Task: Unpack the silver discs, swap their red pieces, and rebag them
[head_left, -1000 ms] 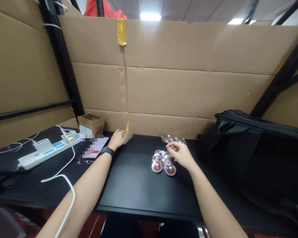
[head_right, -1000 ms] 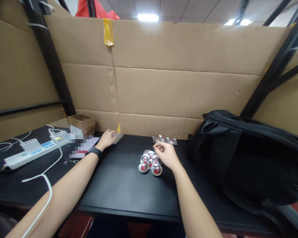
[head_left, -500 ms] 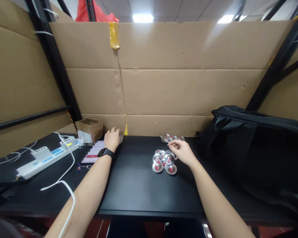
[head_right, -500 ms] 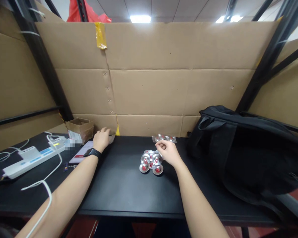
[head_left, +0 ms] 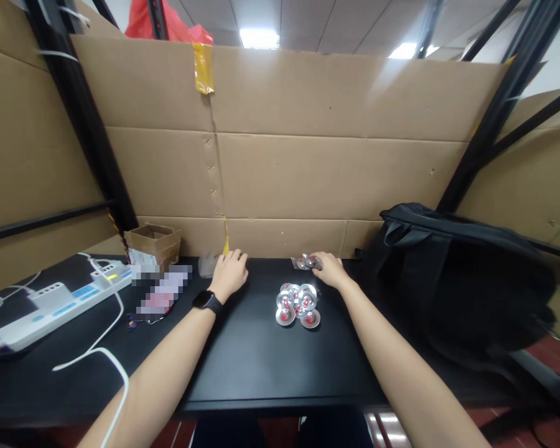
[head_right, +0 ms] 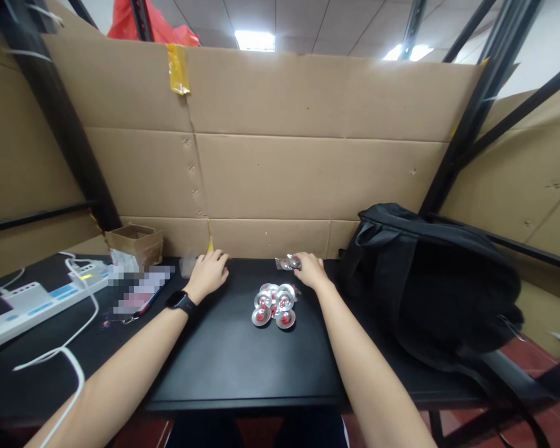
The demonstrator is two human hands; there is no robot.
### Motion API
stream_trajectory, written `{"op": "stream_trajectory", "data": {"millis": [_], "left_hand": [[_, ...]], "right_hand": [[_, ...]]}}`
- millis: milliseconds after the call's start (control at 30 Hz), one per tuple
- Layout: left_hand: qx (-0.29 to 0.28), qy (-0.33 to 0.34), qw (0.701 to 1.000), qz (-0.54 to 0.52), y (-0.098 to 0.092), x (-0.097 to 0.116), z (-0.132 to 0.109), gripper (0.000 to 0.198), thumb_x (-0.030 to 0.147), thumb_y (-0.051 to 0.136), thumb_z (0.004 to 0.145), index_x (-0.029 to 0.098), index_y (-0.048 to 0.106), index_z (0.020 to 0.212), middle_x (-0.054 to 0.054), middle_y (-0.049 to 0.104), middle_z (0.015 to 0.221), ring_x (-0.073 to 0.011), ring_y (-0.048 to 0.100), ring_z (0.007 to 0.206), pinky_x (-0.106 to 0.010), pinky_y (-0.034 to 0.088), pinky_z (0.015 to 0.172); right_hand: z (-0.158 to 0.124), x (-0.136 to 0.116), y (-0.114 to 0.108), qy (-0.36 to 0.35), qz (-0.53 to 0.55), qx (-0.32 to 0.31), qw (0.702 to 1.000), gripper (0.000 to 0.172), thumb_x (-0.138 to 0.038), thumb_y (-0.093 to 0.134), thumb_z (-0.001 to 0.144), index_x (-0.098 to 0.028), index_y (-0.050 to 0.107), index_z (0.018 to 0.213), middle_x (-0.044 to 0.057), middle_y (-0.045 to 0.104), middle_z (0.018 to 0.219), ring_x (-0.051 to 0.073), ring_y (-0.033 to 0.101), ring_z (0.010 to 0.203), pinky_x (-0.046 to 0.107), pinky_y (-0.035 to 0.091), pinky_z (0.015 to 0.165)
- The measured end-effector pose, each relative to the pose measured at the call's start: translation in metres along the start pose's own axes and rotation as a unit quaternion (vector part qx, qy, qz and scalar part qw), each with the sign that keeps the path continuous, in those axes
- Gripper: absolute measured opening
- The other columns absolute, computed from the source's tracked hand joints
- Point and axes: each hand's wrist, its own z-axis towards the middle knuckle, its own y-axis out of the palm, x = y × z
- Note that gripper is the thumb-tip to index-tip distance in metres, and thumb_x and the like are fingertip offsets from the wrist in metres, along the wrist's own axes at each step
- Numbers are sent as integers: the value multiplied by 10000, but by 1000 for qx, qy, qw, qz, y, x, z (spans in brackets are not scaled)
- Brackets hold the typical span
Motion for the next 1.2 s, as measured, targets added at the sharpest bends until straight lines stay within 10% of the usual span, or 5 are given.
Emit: {"op": "stream_trajectory", "data": {"millis": [167,433,833,1033,1200], "left_hand": [[-110,66,988,-87,13,-2,-4,318,264,527,881,225,642,1175,-98,631,1200,-267,571,1108,-393,402,935],[-119,68,984,-112,18,2,-4,323,261,516,881,228,651,1173,-99,627,1213,-270,571,1109,-414,394,944],[-78,67,970,-220,16,4,-2,330,246,548,873,234,636,1191,-99,651,1212,-280,578,1140,-448,397,992],[-49,-25,845,-532,7,33,3,409,398,572,914,225,540,1284,-117,655,1236,-225,650,1072,-377,512,924],[-18,-44,771,-636,-14,63,-2,524,402,733,806,216,524,1249,-129,646,1242,-224,676,1041,-359,548,889]], "right_hand": [[23,-3,8,49,-120,-97,987,550,-254,647,789,-302,545,1327,103,583,1368,330,480,1258,497,333,964],[48,-2,6,45,-151,-128,979,445,-269,671,770,-250,594,1208,120,692,1159,331,581,1134,529,291,955],[32,-26,-13,-62,-31,16,997,490,-324,753,681,-247,615,1145,73,696,1072,290,600,1041,445,313,941],[3,-78,-23,-133,256,64,955,470,-249,715,695,-247,604,1151,41,702,1068,214,648,982,351,458,891],[-22,-109,-11,-53,491,31,869,394,-306,778,695,-211,624,1046,55,728,957,202,699,858,338,541,796]]}}
